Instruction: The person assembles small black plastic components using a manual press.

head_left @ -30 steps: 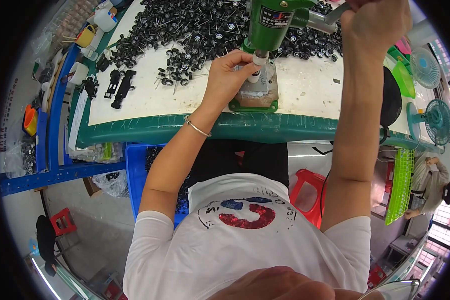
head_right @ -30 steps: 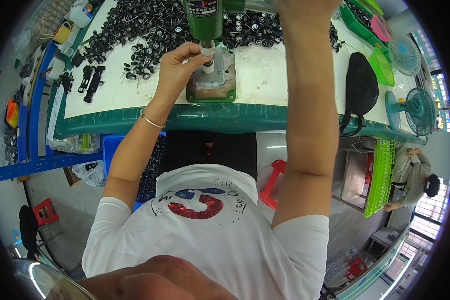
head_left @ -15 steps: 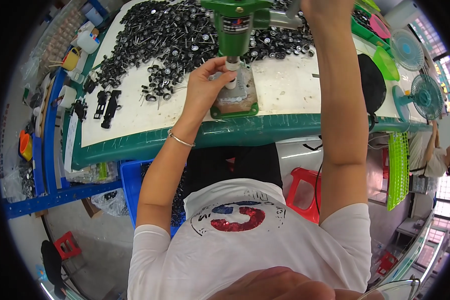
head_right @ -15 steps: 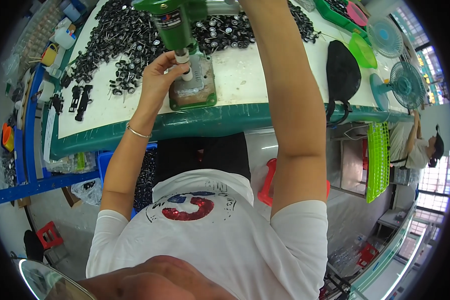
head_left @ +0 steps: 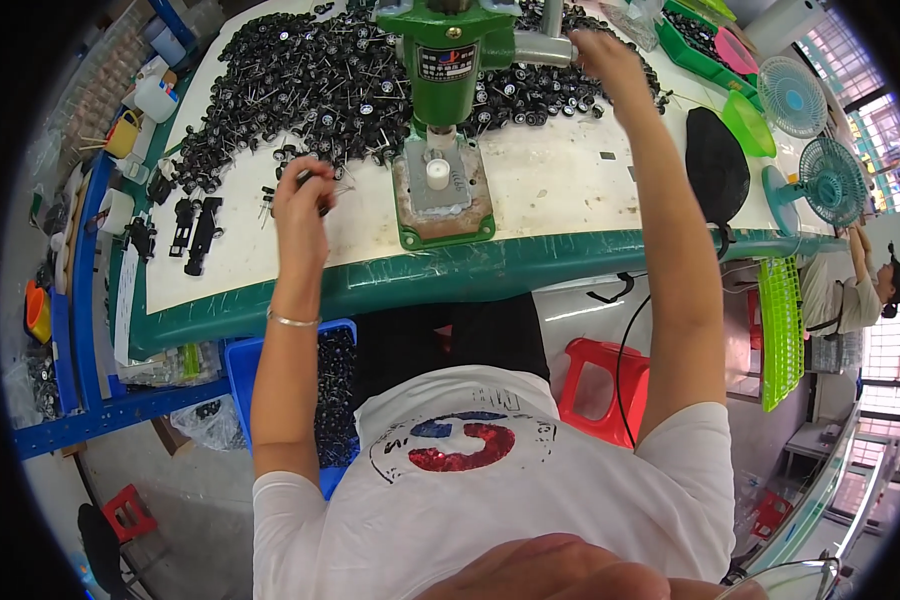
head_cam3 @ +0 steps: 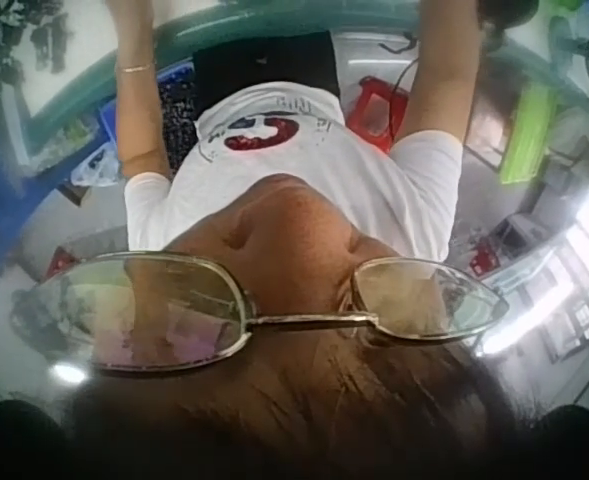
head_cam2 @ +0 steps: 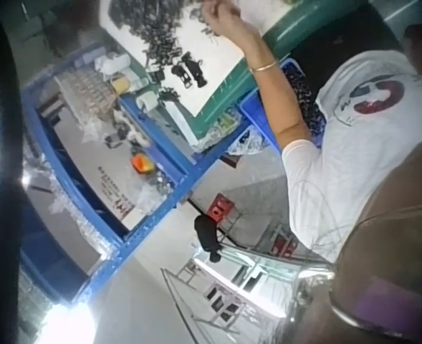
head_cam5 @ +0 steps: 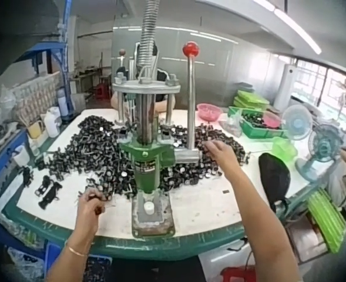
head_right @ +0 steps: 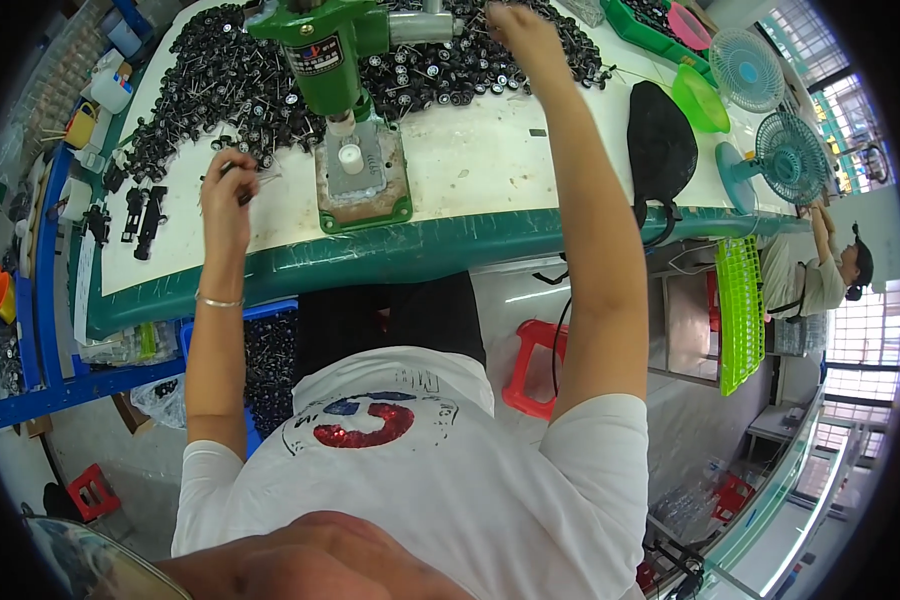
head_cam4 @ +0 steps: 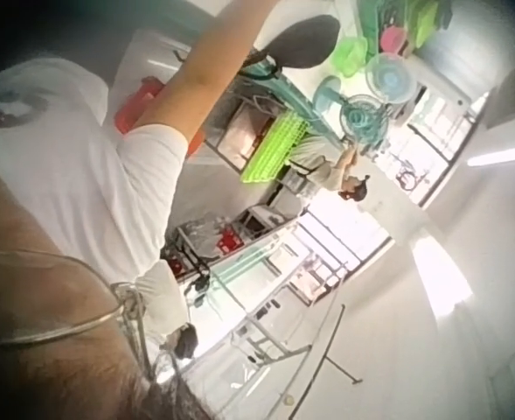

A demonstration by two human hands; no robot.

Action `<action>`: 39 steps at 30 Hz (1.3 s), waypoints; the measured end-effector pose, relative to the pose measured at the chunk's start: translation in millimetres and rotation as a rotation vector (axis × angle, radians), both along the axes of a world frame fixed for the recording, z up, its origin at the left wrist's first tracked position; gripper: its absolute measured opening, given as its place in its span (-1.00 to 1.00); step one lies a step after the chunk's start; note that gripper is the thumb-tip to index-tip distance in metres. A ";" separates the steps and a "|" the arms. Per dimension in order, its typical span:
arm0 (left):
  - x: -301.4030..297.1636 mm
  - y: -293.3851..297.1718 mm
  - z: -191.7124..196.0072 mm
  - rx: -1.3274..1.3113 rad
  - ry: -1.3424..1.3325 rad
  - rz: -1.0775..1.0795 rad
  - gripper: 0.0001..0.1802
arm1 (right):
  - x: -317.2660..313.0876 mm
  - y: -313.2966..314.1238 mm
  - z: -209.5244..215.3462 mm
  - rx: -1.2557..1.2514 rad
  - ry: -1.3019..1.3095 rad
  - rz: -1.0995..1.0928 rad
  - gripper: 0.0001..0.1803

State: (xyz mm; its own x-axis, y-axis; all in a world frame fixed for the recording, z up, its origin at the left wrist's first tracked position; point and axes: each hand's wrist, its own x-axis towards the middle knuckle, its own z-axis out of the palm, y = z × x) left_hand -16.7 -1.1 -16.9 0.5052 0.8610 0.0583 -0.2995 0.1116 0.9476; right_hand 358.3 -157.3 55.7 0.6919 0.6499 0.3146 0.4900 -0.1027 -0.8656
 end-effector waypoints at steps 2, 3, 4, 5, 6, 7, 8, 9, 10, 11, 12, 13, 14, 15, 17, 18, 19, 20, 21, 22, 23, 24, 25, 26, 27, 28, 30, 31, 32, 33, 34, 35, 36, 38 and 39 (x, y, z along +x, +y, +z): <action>-17.6 -0.7 4.9 0.081 0.079 0.042 -0.93 | 23.1 -9.6 -51.2 -0.116 -0.122 -0.132 -0.55; -27.3 -2.8 6.8 0.083 0.082 0.049 -0.93 | 28.6 -9.7 -69.7 -0.166 -0.215 -0.157 -0.58; -34.9 -4.0 7.6 0.097 0.134 0.068 -0.93 | 34.8 -10.4 -85.2 -0.170 -0.297 -0.166 -0.54; -41.4 -3.0 7.8 0.112 0.185 0.084 -0.93 | 39.8 -10.5 -98.9 -0.172 -0.379 -0.178 -0.49; -47.6 -1.0 3.0 0.112 0.185 0.099 -0.91 | 40.0 -8.2 -111.9 -0.167 -0.378 -0.179 -0.49; -51.9 -0.4 0.0 0.116 0.184 0.097 -0.91 | 39.8 -4.7 -125.4 -0.168 -0.419 -0.240 -0.51; -56.7 -1.4 -1.1 0.102 0.212 0.131 -0.91 | 32.9 2.0 -128.1 -0.167 -0.458 -0.294 -0.52; -60.6 -2.1 -3.1 0.087 0.239 0.163 -0.91 | 27.7 5.9 -129.4 -0.165 -0.455 -0.292 -0.52; -63.3 -2.3 -7.2 0.084 0.257 0.195 -0.91 | 22.2 6.9 -131.1 -0.202 -0.464 -0.337 -0.54; -68.0 -2.2 -11.0 0.083 0.261 0.193 -0.91 | 16.0 5.8 -128.6 -0.243 -0.472 -0.383 -0.55; -72.4 -1.3 -14.6 0.075 0.265 0.209 -0.91 | 17.0 6.3 -125.3 -0.240 -0.436 -0.365 -0.55; -75.8 -0.8 -16.9 0.067 0.268 0.225 -0.92 | 14.5 5.0 -123.5 -0.245 -0.433 -0.369 -0.55; -76.2 -1.0 -18.1 0.064 0.267 0.219 -0.92 | 13.3 4.6 -121.3 -0.248 -0.391 -0.319 -0.55; -76.1 -1.4 -19.4 0.072 0.258 0.245 -0.92 | 10.8 4.3 -120.3 -0.251 -0.350 -0.269 -0.56; -74.0 -1.8 -21.6 0.077 0.248 0.268 -0.92 | -5.9 3.4 -125.6 -0.140 -0.516 -0.271 -0.60; -73.6 -1.5 -22.3 0.096 0.254 0.261 -0.92 | -14.1 4.7 -125.9 -0.161 -0.537 -0.261 -0.61; -73.1 -1.5 -22.9 0.115 0.260 0.253 -0.93 | -21.8 5.3 -125.4 -0.182 -0.557 -0.251 -0.61; -73.0 -1.4 -23.9 0.115 0.262 0.253 -0.93 | -30.7 6.7 -125.0 -0.183 -0.556 -0.250 -0.61; -72.5 -1.8 -25.8 0.142 0.287 0.254 -0.93 | -39.9 7.6 -124.5 -0.197 -0.528 -0.240 -0.62; -72.1 -2.2 -27.4 0.169 0.313 0.256 -0.93 | -48.5 7.5 -123.3 -0.210 -0.499 -0.228 -0.62; -71.7 -3.2 -29.3 0.167 0.314 0.258 -0.93 | -55.6 5.9 -122.3 -0.211 -0.499 -0.226 -0.62; -71.4 -4.1 -30.9 0.193 0.337 0.258 -0.93 | -62.5 4.3 -120.9 -0.210 -0.488 -0.238 -0.63; -71.2 -5.1 -32.4 0.219 0.361 0.259 -0.93 | -69.8 2.7 -119.5 -0.209 -0.477 -0.249 -0.64; -71.5 -6.6 -33.4 0.253 0.370 0.255 -0.91 | -77.6 1.1 -118.2 -0.201 -0.473 -0.244 -0.68; -73.1 -7.1 -32.9 0.252 0.372 0.261 -0.91 | -85.8 -1.0 -116.9 -0.200 -0.471 -0.237 -0.68; -75.3 -7.5 -32.3 0.270 0.400 0.259 -0.91 | -94.1 -3.1 -115.4 -0.191 -0.468 -0.209 -0.70; -79.6 -6.9 -30.6 0.292 0.448 0.258 -0.86 | -103.2 -6.6 -112.8 -0.179 -0.492 -0.158 -0.75; -80.2 -7.6 -29.2 0.289 0.451 0.265 -0.86 | -104.5 -10.1 -111.4 -0.178 -0.490 -0.149 -0.75; -79.9 -9.3 -25.2 0.329 0.473 0.277 -0.84 | -105.2 -13.6 -109.4 -0.083 -0.421 -0.090 -0.78; -81.0 -9.1 -22.7 0.367 0.497 0.288 -0.81 | -105.8 -17.4 -107.4 0.009 -0.348 -0.031 -0.80; -83.2 -6.3 -22.0 0.362 0.504 0.298 -0.81 | -105.6 -22.1 -104.6 0.012 -0.399 -0.046 -0.81; -85.2 -3.5 -22.1 0.376 0.524 0.275 -0.78 | -106.6 -30.6 -101.8 0.049 -0.370 -0.035 -0.78; -86.5 -1.6 -23.0 0.388 0.542 0.248 -0.76 | -104.9 -38.0 -102.0 0.122 -0.359 -0.045 -0.78; -90.9 1.1 -22.9 0.390 0.609 0.255 -0.75 | -103.5 -54.1 -102.3 0.191 -0.344 -0.051 -0.78; -91.2 1.8 -23.2 0.397 0.669 0.257 -0.74 | -104.4 -64.4 -102.2 0.144 -0.334 -0.066 -0.78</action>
